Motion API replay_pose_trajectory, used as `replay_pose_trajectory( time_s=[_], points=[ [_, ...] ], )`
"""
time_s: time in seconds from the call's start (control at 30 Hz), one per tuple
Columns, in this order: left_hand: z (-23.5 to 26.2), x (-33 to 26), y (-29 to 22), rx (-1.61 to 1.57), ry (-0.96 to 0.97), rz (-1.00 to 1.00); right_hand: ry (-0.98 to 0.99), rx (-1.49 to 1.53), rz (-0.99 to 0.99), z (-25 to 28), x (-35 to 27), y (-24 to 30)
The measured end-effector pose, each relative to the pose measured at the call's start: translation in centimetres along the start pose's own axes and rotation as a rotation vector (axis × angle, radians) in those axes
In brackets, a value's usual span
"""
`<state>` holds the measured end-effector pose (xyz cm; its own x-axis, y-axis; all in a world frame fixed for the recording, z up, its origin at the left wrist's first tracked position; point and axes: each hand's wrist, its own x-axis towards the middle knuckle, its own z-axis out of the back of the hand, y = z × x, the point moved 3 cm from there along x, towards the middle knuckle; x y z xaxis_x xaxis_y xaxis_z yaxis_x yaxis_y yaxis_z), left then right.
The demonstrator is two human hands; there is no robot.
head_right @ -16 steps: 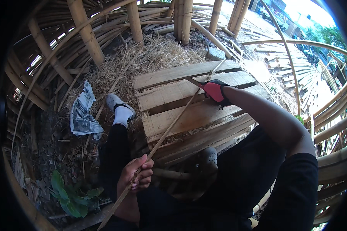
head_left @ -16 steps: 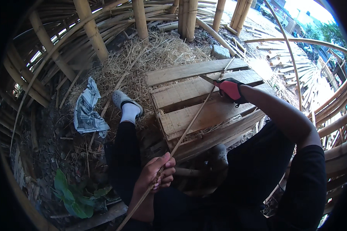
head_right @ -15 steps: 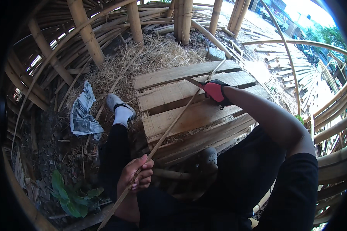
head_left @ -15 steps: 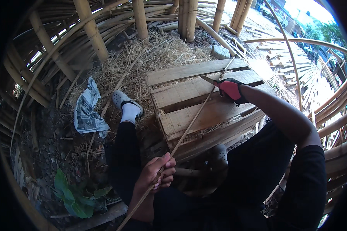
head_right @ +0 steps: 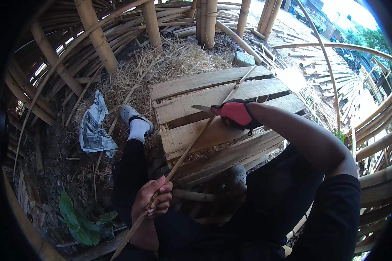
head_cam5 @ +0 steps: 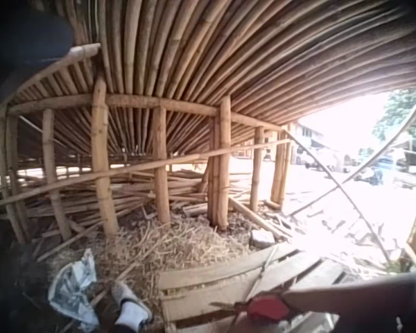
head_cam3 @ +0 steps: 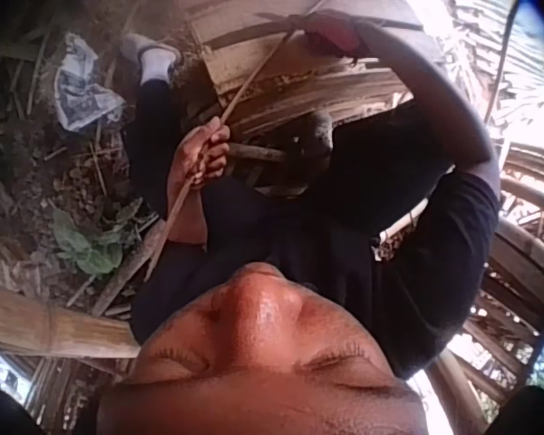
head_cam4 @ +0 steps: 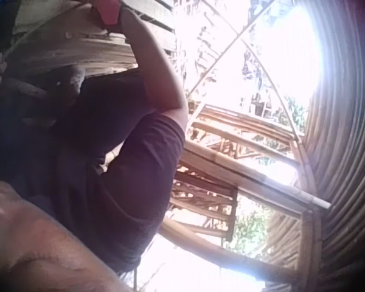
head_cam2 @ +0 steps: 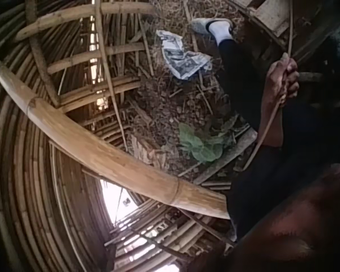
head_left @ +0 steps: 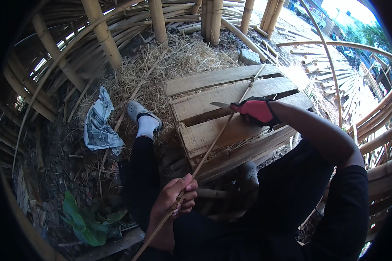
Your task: The person is using a knife to shave and smooth a thin bamboo stick over a wooden crate.
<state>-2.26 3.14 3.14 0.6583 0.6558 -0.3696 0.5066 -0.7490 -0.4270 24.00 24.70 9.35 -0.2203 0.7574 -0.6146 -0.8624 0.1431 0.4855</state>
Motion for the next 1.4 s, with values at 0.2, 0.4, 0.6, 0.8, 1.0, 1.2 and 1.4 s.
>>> replay_pose_trajectory(
  time_s=[0.2, 0.4, 0.6, 0.8, 1.0, 1.2, 1.4],
  points=[
    [1.2, 0.5, 0.5, -0.035, -0.057, -0.042, 0.263, 0.045, -0.005, -3.2, -3.0, 3.2],
    [0.6, 1.6, 0.3, -0.023, -0.027, -0.029, -0.299, 0.271, 0.057, 4.4, 1.5, -1.4],
    [1.2, 0.9, 0.8, -0.15, 0.072, -0.042, -0.414, 0.247, 0.054, 3.8, 1.0, 0.0],
    [0.2, -0.7, 0.1, -0.016, 0.026, -0.074, -0.58, -0.208, 0.31, 4.4, -0.7, 2.0],
    [2.8, -1.9, -1.6, -0.093, 0.152, -0.224, -0.59, -0.413, 0.425, 3.7, 0.6, 2.8],
    [3.6, -1.4, -1.9, -0.14, 0.104, -0.087, -0.537, -0.337, 0.26, 2.6, 3.0, 3.2],
    [3.6, -1.2, -1.0, -0.305, 0.174, -0.078, -0.628, -0.242, 0.518, 1.7, 2.8, 6.2]
  ],
)
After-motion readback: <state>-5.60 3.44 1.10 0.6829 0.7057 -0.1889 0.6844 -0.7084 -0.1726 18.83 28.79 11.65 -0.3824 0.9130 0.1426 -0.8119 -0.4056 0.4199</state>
